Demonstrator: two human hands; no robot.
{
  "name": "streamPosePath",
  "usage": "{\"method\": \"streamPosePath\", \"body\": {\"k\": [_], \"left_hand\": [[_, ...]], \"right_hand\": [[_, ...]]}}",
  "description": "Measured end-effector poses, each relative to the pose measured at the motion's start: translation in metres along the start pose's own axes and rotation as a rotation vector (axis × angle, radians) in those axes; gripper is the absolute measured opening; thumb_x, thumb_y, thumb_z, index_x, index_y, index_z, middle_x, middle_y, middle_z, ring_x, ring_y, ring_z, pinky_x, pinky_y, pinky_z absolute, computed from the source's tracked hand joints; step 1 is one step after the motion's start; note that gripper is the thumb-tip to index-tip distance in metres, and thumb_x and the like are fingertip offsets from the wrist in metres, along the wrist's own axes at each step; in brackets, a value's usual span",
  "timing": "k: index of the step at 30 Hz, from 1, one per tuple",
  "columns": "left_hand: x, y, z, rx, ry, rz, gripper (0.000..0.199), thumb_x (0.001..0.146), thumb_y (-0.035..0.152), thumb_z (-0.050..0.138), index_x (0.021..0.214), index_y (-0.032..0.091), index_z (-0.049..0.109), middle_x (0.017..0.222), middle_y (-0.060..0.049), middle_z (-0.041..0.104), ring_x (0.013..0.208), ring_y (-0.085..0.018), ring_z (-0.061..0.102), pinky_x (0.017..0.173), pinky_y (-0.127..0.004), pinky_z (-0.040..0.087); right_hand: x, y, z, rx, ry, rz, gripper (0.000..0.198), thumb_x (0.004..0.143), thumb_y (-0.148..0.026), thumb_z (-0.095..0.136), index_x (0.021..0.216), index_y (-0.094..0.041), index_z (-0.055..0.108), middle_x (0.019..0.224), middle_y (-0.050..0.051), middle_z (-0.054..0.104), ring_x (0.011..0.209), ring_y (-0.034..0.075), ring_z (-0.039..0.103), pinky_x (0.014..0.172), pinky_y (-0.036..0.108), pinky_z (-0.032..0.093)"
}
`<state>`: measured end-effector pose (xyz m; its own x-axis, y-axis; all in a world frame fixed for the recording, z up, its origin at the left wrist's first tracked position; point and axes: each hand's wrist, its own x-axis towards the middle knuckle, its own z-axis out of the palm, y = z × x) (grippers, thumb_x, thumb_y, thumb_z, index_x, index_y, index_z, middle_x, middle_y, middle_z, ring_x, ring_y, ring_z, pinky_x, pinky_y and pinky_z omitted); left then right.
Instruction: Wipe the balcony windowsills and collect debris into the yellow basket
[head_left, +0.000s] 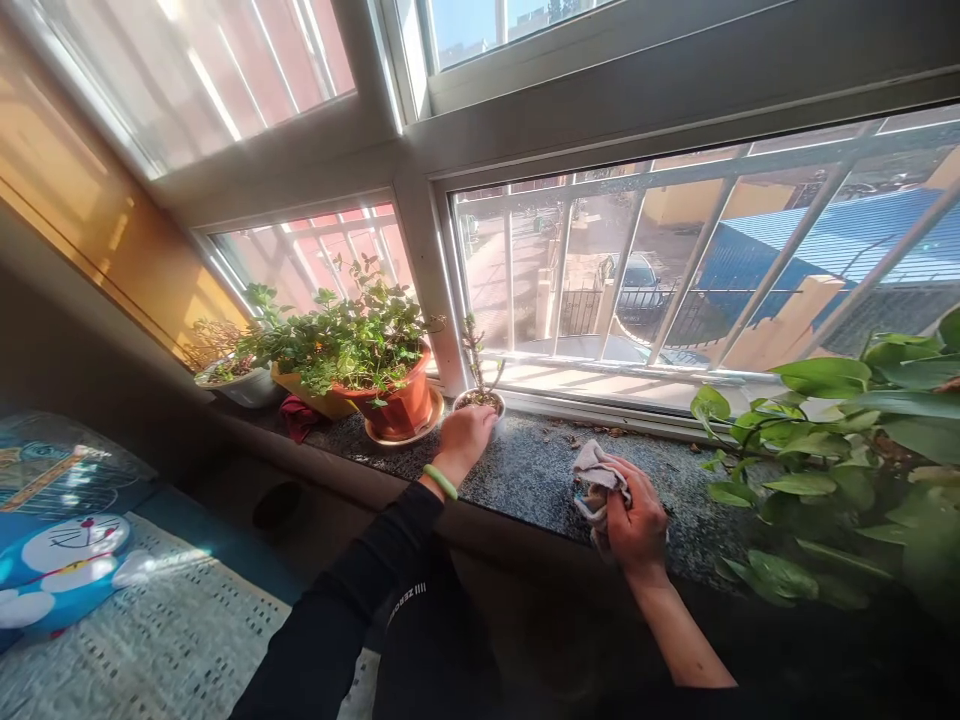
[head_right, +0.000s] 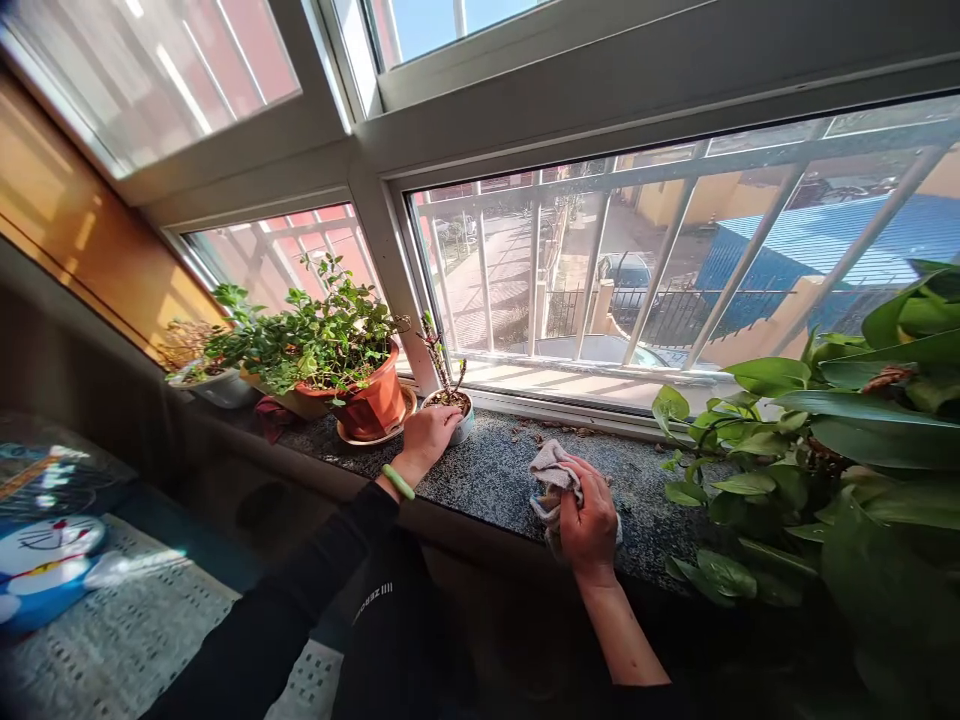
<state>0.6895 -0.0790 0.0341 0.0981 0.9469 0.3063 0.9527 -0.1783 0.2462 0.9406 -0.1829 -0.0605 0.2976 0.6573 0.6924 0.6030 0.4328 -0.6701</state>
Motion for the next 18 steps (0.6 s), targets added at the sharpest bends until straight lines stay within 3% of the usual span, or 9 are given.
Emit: {"method": "streamPosePath", "body": {"k": [7, 18], "left_hand": [[0.009, 0.014, -0.008, 0.103, -0.054, 0.015, 0.027, 0.097, 0.038, 0.056, 0.100, 0.026, 0.080, 0.095, -0.007, 0.078, 0.088, -0.022, 0.069, 0.073, -0.030, 0.046], [0.012, 0.022, -0.015, 0.192, -0.106, -0.029, 0.035, 0.099, 0.037, 0.049, 0.098, 0.023, 0.080, 0.093, -0.011, 0.076, 0.088, -0.024, 0.070, 0.074, -0.032, 0.048]], "right_hand": [[0.001, -0.002, -0.002, 0.013, -0.014, -0.004, 0.026, 0.093, -0.022, 0.048, 0.109, -0.021, 0.068, 0.120, 0.012, 0.070, 0.118, 0.026, 0.062, 0.102, 0.047, 0.049], [0.001, 0.000, 0.000, 0.034, 0.000, -0.005, 0.024, 0.093, -0.022, 0.049, 0.109, -0.021, 0.068, 0.119, 0.011, 0.070, 0.117, 0.026, 0.063, 0.102, 0.048, 0.050]]}}
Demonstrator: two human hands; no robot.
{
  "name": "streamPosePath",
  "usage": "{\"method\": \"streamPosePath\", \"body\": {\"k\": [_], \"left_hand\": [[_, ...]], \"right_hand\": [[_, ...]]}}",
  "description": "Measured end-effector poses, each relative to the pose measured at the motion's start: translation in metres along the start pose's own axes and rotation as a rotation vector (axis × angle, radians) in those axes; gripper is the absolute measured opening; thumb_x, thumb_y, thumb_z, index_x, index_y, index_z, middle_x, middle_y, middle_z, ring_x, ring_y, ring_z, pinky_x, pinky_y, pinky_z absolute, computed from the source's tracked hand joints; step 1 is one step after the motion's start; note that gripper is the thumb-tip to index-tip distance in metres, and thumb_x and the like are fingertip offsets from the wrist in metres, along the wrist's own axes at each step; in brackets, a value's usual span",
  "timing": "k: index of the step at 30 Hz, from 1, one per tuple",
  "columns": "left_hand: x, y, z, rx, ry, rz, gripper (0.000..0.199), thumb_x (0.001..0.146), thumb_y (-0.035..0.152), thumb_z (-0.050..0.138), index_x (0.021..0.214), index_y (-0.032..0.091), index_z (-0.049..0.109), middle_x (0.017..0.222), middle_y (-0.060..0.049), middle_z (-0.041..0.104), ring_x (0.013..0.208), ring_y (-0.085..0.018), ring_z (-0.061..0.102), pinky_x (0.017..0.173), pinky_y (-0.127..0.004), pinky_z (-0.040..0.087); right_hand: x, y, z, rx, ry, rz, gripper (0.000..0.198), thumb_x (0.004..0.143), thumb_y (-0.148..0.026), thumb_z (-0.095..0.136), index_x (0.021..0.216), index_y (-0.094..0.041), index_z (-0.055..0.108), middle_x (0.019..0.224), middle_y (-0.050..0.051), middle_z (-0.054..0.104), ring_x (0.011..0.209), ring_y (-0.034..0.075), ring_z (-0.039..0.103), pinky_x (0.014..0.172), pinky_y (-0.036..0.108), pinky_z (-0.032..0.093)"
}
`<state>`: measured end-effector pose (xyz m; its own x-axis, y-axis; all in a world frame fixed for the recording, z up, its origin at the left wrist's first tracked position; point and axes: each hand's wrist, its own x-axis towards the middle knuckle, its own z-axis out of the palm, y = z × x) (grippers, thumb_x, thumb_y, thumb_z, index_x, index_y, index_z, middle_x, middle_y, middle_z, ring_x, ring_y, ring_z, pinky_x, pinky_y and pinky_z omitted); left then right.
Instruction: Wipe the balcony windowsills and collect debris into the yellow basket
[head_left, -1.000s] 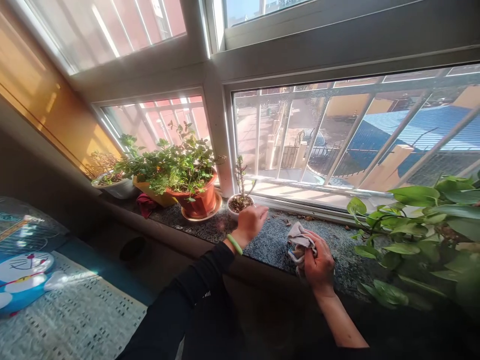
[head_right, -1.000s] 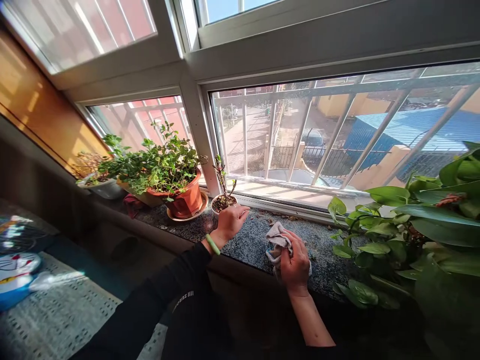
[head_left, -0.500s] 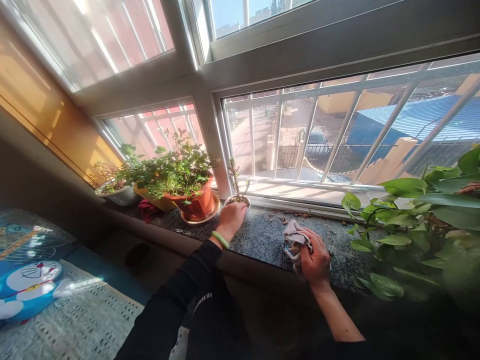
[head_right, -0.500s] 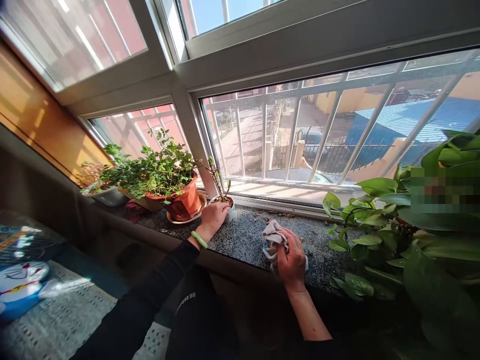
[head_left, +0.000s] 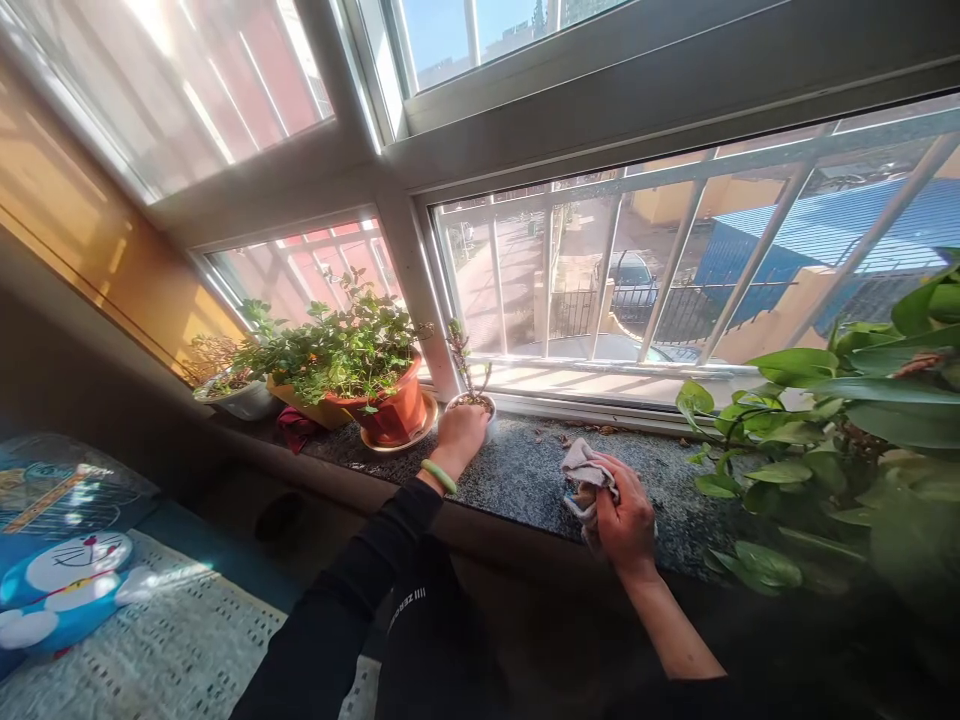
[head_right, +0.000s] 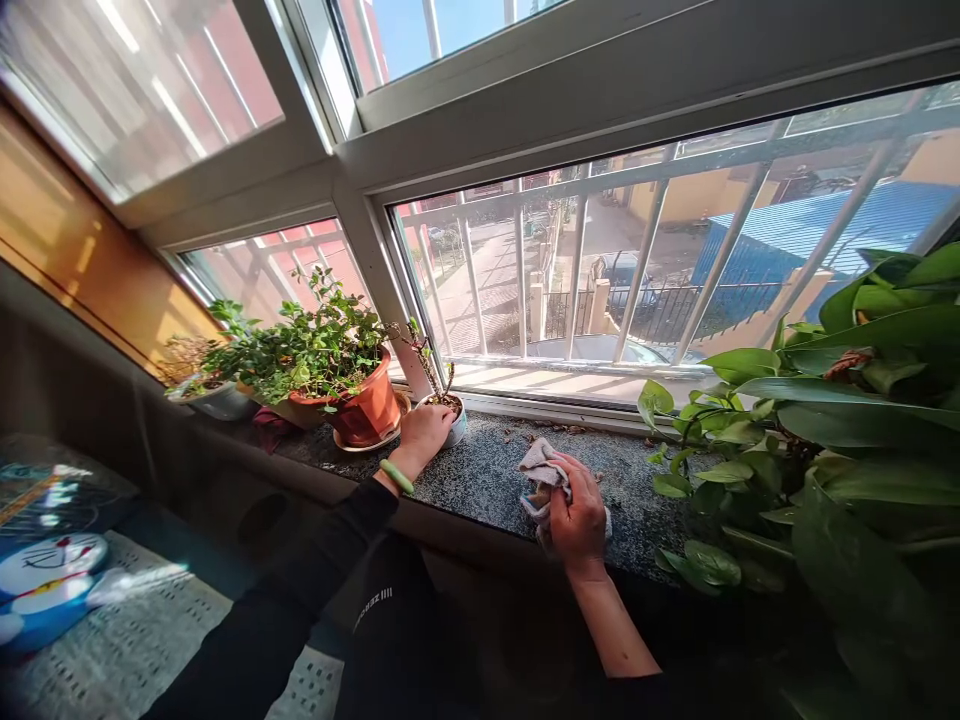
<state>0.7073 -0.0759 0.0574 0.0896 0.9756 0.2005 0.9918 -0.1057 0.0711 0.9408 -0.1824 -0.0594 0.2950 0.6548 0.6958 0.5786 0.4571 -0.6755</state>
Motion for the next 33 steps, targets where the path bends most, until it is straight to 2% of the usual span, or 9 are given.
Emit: {"method": "streamPosePath", "body": {"k": [4, 12, 18, 26, 33], "left_hand": [[0.0026, 0.0008, -0.0030, 0.020, -0.031, -0.002, 0.032, 0.096, 0.040, 0.054, 0.097, 0.023, 0.081, 0.093, -0.011, 0.077, 0.090, -0.025, 0.070, 0.073, -0.031, 0.049], [0.0095, 0.0053, -0.0063, 0.045, -0.074, -0.052, 0.028, 0.094, 0.032, 0.056, 0.100, 0.023, 0.081, 0.098, -0.013, 0.077, 0.096, -0.027, 0.071, 0.078, -0.033, 0.051], [0.0088, 0.0049, -0.0077, 0.031, -0.074, -0.047, 0.028, 0.092, 0.038, 0.059, 0.098, 0.022, 0.081, 0.098, -0.013, 0.077, 0.095, -0.026, 0.071, 0.076, -0.032, 0.051], [0.0093, 0.0069, -0.0074, 0.017, -0.073, -0.080, 0.028, 0.094, 0.027, 0.054, 0.094, 0.021, 0.082, 0.096, -0.013, 0.077, 0.092, -0.023, 0.071, 0.076, -0.030, 0.050], [0.0084, 0.0036, -0.0028, -0.015, -0.055, -0.071, 0.025, 0.092, 0.037, 0.061, 0.095, 0.022, 0.082, 0.096, -0.012, 0.077, 0.093, -0.024, 0.070, 0.078, -0.031, 0.050]], "right_hand": [[0.0000, -0.0003, -0.0005, 0.010, -0.001, 0.003, 0.025, 0.094, -0.023, 0.049, 0.109, -0.021, 0.068, 0.119, 0.011, 0.070, 0.117, 0.026, 0.063, 0.102, 0.048, 0.050], [0.0005, -0.0023, -0.0013, 0.020, 0.005, 0.004, 0.025, 0.093, -0.022, 0.048, 0.110, -0.021, 0.068, 0.119, 0.011, 0.070, 0.117, 0.026, 0.063, 0.102, 0.048, 0.050], [0.0001, -0.0016, -0.0016, 0.019, -0.003, 0.005, 0.027, 0.092, -0.021, 0.048, 0.110, -0.021, 0.068, 0.119, 0.011, 0.070, 0.117, 0.027, 0.062, 0.102, 0.048, 0.050], [0.0008, -0.0023, -0.0026, 0.018, -0.005, 0.003, 0.026, 0.092, -0.023, 0.049, 0.110, -0.022, 0.068, 0.118, 0.011, 0.070, 0.116, 0.027, 0.063, 0.101, 0.047, 0.050], [-0.0003, -0.0006, -0.0012, 0.019, 0.006, -0.017, 0.026, 0.093, -0.020, 0.048, 0.109, -0.021, 0.067, 0.119, 0.011, 0.070, 0.116, 0.026, 0.062, 0.102, 0.046, 0.049]]}}
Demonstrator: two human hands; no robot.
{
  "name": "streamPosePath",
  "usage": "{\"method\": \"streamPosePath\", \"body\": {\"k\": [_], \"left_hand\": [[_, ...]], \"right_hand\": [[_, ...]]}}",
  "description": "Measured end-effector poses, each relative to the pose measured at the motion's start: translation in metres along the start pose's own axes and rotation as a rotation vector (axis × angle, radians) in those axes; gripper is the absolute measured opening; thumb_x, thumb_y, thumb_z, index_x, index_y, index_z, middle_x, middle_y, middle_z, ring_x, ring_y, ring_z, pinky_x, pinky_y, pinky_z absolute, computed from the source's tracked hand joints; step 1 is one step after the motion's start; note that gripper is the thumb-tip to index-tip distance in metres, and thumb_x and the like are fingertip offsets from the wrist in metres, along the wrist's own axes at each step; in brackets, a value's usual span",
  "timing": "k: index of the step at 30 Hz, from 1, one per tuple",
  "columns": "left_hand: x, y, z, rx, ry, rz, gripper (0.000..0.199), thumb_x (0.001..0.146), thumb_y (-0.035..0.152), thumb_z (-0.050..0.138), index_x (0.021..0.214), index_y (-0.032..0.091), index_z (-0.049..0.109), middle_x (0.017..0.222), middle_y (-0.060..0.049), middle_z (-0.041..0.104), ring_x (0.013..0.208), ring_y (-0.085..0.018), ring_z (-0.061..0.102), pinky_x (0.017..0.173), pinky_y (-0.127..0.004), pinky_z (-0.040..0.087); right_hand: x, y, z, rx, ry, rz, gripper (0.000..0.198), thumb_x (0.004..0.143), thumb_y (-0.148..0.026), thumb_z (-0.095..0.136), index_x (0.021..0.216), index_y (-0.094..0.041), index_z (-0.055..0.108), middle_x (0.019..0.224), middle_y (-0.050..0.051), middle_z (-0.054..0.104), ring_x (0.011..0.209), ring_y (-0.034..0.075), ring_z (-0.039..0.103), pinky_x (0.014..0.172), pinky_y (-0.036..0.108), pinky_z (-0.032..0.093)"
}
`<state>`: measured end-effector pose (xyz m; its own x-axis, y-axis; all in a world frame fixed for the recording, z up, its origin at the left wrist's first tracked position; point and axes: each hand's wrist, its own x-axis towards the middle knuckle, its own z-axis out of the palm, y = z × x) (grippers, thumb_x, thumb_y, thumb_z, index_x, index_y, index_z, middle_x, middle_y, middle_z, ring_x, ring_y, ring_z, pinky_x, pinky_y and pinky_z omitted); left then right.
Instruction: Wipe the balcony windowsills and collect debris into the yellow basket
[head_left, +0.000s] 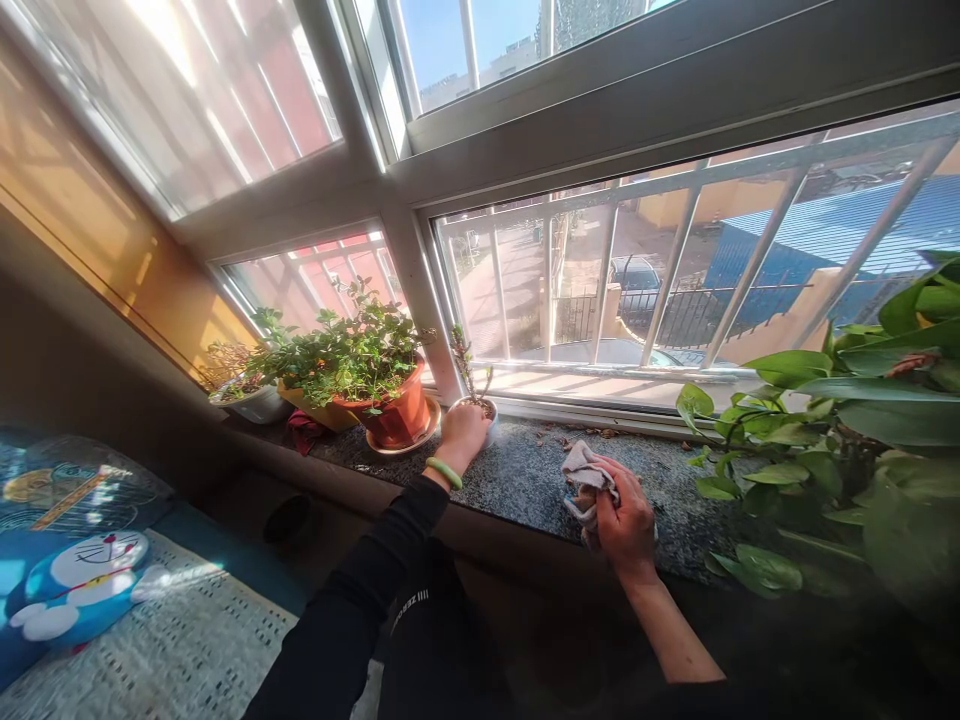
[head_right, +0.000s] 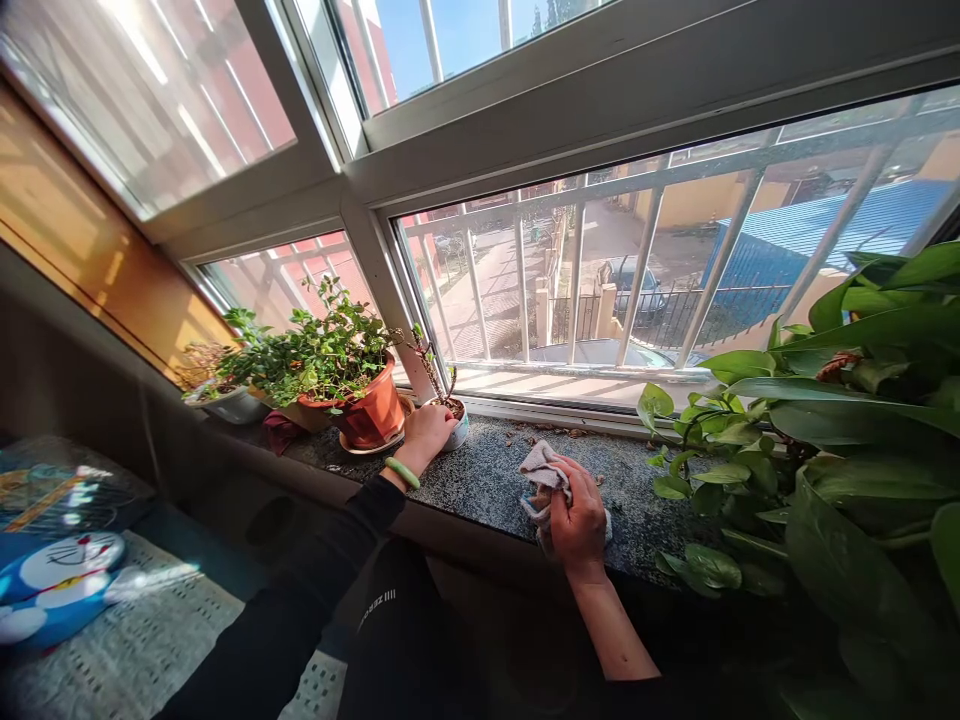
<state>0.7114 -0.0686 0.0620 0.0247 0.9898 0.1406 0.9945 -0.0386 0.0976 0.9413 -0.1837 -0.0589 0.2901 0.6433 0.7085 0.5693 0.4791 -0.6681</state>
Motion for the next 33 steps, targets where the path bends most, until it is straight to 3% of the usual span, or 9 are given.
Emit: {"method": "streamPosePath", "body": {"k": [6, 11, 14, 19, 24, 28, 33], "left_hand": [[-0.001, 0.000, 0.003, -0.018, 0.027, -0.027, 0.026, 0.094, 0.033, 0.058, 0.095, 0.022, 0.081, 0.096, -0.012, 0.077, 0.090, -0.024, 0.070, 0.075, -0.031, 0.050], [-0.012, -0.003, 0.007, -0.122, 0.179, -0.025, 0.025, 0.095, 0.035, 0.058, 0.101, 0.024, 0.080, 0.093, -0.009, 0.077, 0.089, -0.022, 0.070, 0.074, -0.029, 0.048], [-0.024, 0.006, 0.015, -0.210, 0.242, 0.066, 0.026, 0.097, 0.038, 0.056, 0.108, 0.026, 0.077, 0.089, -0.006, 0.077, 0.087, -0.021, 0.071, 0.074, -0.028, 0.046], [-0.042, 0.047, 0.045, -0.245, 0.091, 0.299, 0.023, 0.096, 0.036, 0.058, 0.103, 0.026, 0.078, 0.096, -0.005, 0.078, 0.092, -0.021, 0.071, 0.077, -0.029, 0.048], [-0.047, 0.081, 0.070, -0.211, -0.068, 0.360, 0.024, 0.096, 0.034, 0.056, 0.099, 0.024, 0.078, 0.101, -0.006, 0.076, 0.096, -0.023, 0.070, 0.079, -0.031, 0.051], [-0.049, 0.082, 0.074, -0.229, -0.072, 0.397, 0.030, 0.099, 0.031, 0.047, 0.101, 0.025, 0.077, 0.100, -0.007, 0.074, 0.092, -0.022, 0.069, 0.078, -0.031, 0.052], [-0.050, 0.067, 0.075, -0.329, 0.025, 0.368, 0.025, 0.095, 0.026, 0.050, 0.098, 0.024, 0.075, 0.098, -0.005, 0.073, 0.087, -0.019, 0.068, 0.075, -0.028, 0.050]], "right_hand": [[-0.001, 0.001, 0.000, 0.001, -0.010, 0.015, 0.027, 0.092, -0.021, 0.047, 0.110, -0.021, 0.067, 0.120, 0.011, 0.070, 0.117, 0.026, 0.062, 0.102, 0.047, 0.049], [-0.001, 0.001, 0.000, 0.006, -0.001, 0.018, 0.027, 0.093, -0.022, 0.047, 0.110, -0.020, 0.067, 0.119, 0.011, 0.070, 0.117, 0.026, 0.062, 0.103, 0.047, 0.048], [-0.001, 0.000, 0.000, 0.006, 0.000, 0.021, 0.026, 0.093, -0.022, 0.047, 0.110, -0.021, 0.067, 0.119, 0.011, 0.070, 0.119, 0.026, 0.062, 0.103, 0.047, 0.048], [-0.001, 0.000, -0.001, 0.006, 0.012, 0.023, 0.026, 0.094, -0.023, 0.048, 0.110, -0.020, 0.067, 0.121, 0.011, 0.069, 0.120, 0.026, 0.061, 0.103, 0.047, 0.047], [-0.003, 0.004, -0.001, 0.003, -0.001, 0.019, 0.026, 0.094, -0.024, 0.047, 0.111, -0.020, 0.067, 0.120, 0.012, 0.069, 0.118, 0.026, 0.062, 0.103, 0.048, 0.047], [-0.005, 0.006, -0.001, -0.009, -0.003, 0.015, 0.027, 0.094, -0.023, 0.047, 0.111, -0.019, 0.067, 0.120, 0.012, 0.069, 0.118, 0.027, 0.062, 0.103, 0.049, 0.047], [-0.005, 0.006, -0.001, -0.017, -0.003, 0.002, 0.026, 0.095, -0.025, 0.048, 0.111, -0.020, 0.068, 0.119, 0.011, 0.070, 0.118, 0.026, 0.062, 0.103, 0.047, 0.047]]}}
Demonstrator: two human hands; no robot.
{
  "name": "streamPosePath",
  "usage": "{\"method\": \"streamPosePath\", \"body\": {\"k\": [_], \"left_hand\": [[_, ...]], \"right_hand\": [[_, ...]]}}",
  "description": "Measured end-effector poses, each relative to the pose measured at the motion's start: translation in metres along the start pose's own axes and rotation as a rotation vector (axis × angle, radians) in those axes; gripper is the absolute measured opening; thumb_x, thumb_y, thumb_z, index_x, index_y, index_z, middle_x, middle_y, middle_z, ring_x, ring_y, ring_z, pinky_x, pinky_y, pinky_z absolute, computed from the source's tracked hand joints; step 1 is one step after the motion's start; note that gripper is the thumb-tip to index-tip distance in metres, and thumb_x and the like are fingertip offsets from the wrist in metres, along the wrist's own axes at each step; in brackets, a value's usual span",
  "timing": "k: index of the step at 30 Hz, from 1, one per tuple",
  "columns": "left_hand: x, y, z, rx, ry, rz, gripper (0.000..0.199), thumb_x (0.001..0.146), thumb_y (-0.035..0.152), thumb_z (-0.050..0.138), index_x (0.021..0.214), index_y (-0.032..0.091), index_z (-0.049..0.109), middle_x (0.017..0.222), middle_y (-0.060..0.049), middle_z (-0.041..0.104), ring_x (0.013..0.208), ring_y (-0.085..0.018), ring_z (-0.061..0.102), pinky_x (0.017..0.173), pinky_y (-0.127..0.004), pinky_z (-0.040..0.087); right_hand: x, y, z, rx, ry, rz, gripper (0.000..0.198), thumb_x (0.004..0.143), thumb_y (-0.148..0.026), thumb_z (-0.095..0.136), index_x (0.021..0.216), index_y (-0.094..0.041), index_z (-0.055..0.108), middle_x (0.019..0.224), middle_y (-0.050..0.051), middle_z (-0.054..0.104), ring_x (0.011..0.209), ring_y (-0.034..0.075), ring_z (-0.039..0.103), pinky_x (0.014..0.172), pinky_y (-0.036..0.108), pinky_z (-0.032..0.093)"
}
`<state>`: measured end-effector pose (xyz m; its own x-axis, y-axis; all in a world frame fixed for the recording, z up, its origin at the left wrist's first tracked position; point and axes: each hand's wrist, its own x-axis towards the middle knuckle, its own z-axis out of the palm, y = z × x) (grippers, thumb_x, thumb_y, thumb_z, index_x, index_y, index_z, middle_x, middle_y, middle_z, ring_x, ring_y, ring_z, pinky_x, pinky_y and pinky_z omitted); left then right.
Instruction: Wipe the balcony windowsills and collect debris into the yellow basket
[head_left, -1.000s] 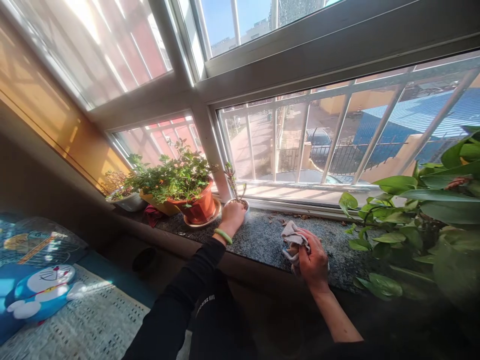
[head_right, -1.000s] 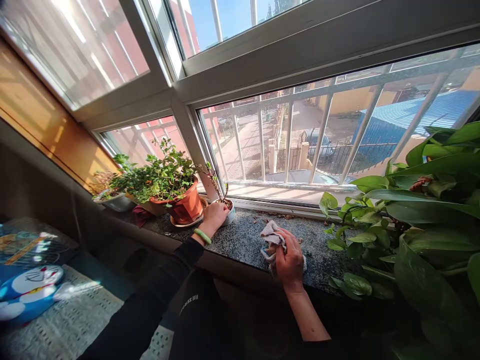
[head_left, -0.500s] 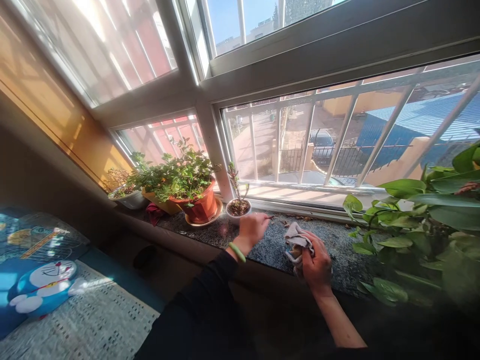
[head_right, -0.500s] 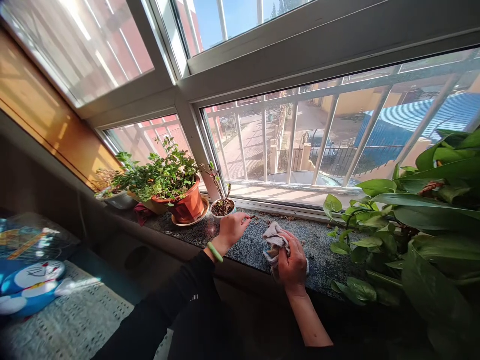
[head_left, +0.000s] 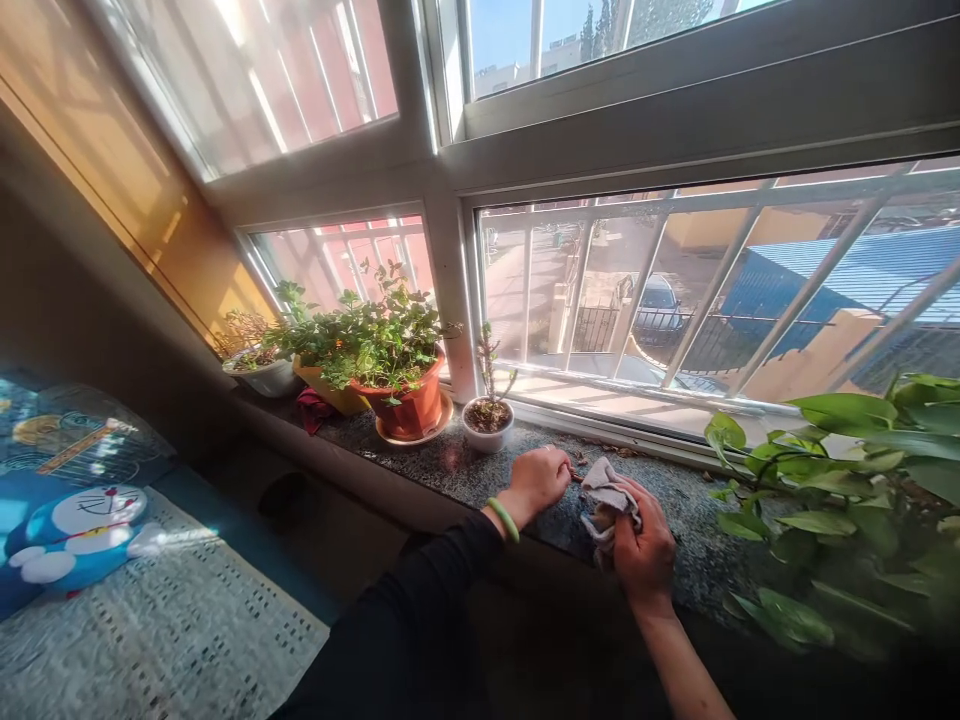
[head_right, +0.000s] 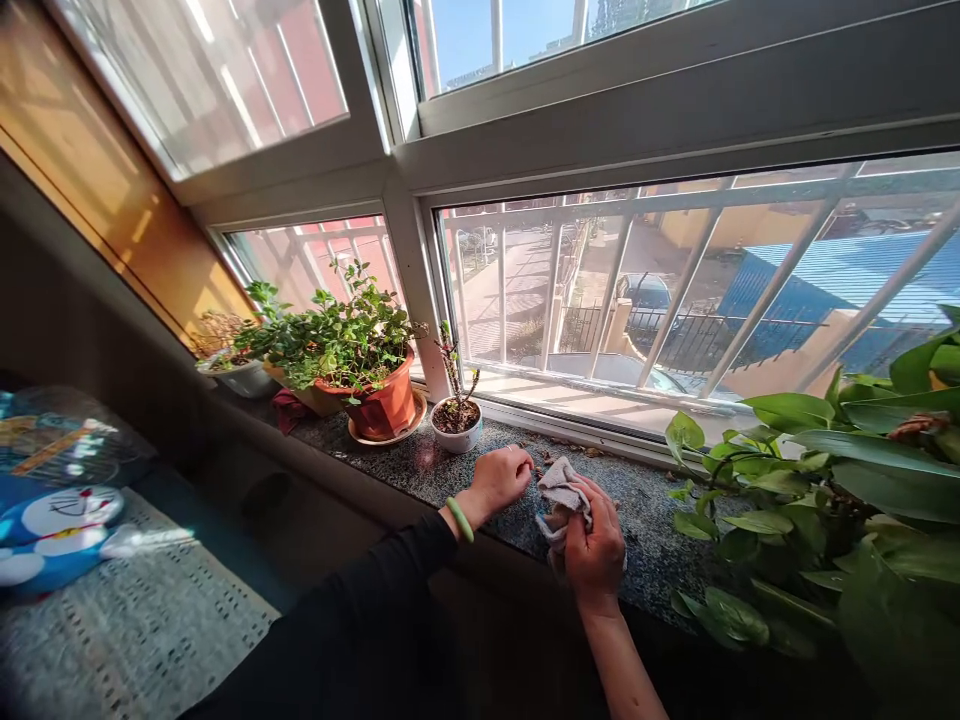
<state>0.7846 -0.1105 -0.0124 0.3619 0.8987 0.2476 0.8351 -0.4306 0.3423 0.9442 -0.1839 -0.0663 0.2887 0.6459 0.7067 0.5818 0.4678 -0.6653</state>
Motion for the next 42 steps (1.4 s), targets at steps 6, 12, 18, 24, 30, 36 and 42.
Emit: {"method": "streamPosePath", "body": {"k": [6, 12, 18, 24, 30, 36, 42], "left_hand": [[-0.003, -0.011, 0.004, -0.064, 0.052, 0.063, 0.025, 0.097, 0.031, 0.051, 0.092, 0.021, 0.073, 0.096, -0.006, 0.070, 0.085, -0.019, 0.066, 0.071, -0.028, 0.049], [-0.011, -0.016, 0.021, -0.202, 0.201, 0.196, 0.016, 0.085, 0.013, 0.056, 0.078, 0.020, 0.069, 0.094, -0.005, 0.068, 0.092, -0.019, 0.061, 0.079, -0.028, 0.048], [-0.008, -0.022, 0.031, -0.307, 0.337, 0.083, 0.018, 0.090, 0.014, 0.052, 0.087, 0.019, 0.069, 0.097, -0.008, 0.066, 0.095, -0.021, 0.060, 0.080, -0.031, 0.049], [-0.001, -0.032, 0.031, -0.559, 0.412, -0.114, 0.018, 0.093, 0.013, 0.050, 0.096, 0.019, 0.067, 0.099, -0.007, 0.069, 0.094, -0.021, 0.063, 0.084, -0.032, 0.050], [-0.005, -0.039, 0.021, -0.754, 0.476, -0.190, 0.022, 0.098, 0.017, 0.045, 0.096, 0.018, 0.067, 0.093, -0.006, 0.073, 0.088, -0.017, 0.067, 0.084, -0.028, 0.052], [-0.005, -0.040, 0.016, -0.728, 0.482, -0.147, 0.023, 0.092, 0.014, 0.046, 0.093, 0.019, 0.068, 0.093, -0.006, 0.073, 0.089, -0.018, 0.067, 0.086, -0.030, 0.052], [0.002, -0.041, 0.019, -0.730, 0.418, -0.097, 0.023, 0.095, 0.023, 0.046, 0.096, 0.020, 0.069, 0.087, -0.004, 0.072, 0.081, -0.018, 0.067, 0.079, -0.028, 0.050]], "right_hand": [[-0.001, -0.001, -0.001, -0.002, 0.018, -0.009, 0.026, 0.095, -0.025, 0.049, 0.111, -0.019, 0.068, 0.121, 0.013, 0.069, 0.118, 0.027, 0.062, 0.104, 0.049, 0.047], [0.013, -0.023, -0.005, -0.047, -0.032, -0.062, 0.026, 0.089, -0.017, 0.048, 0.108, -0.019, 0.066, 0.125, 0.012, 0.067, 0.121, 0.027, 0.060, 0.107, 0.050, 0.044], [0.039, -0.057, 0.011, -0.040, -0.171, 0.048, 0.026, 0.087, -0.022, 0.049, 0.106, -0.022, 0.068, 0.125, 0.010, 0.067, 0.121, 0.026, 0.059, 0.108, 0.047, 0.043], [0.028, -0.054, 0.053, 0.061, -0.278, 0.387, 0.035, 0.088, -0.036, 0.050, 0.113, -0.020, 0.068, 0.115, 0.010, 0.071, 0.107, 0.026, 0.064, 0.098, 0.045, 0.049], [0.008, -0.025, 0.081, -0.196, -0.447, 0.125, 0.033, 0.086, -0.028, 0.046, 0.107, -0.022, 0.070, 0.115, 0.011, 0.070, 0.102, 0.027, 0.060, 0.093, 0.045, 0.050], [0.040, -0.029, 0.070, -0.385, -0.507, 0.060, 0.031, 0.085, -0.016, 0.045, 0.100, -0.024, 0.072, 0.111, 0.010, 0.071, 0.099, 0.026, 0.059, 0.094, 0.041, 0.049], [0.072, -0.036, 0.044, -0.062, -0.128, 0.404, 0.026, 0.087, -0.032, 0.045, 0.100, -0.021, 0.064, 0.095, 0.007, 0.071, 0.089, 0.024, 0.063, 0.085, 0.039, 0.052]]}}
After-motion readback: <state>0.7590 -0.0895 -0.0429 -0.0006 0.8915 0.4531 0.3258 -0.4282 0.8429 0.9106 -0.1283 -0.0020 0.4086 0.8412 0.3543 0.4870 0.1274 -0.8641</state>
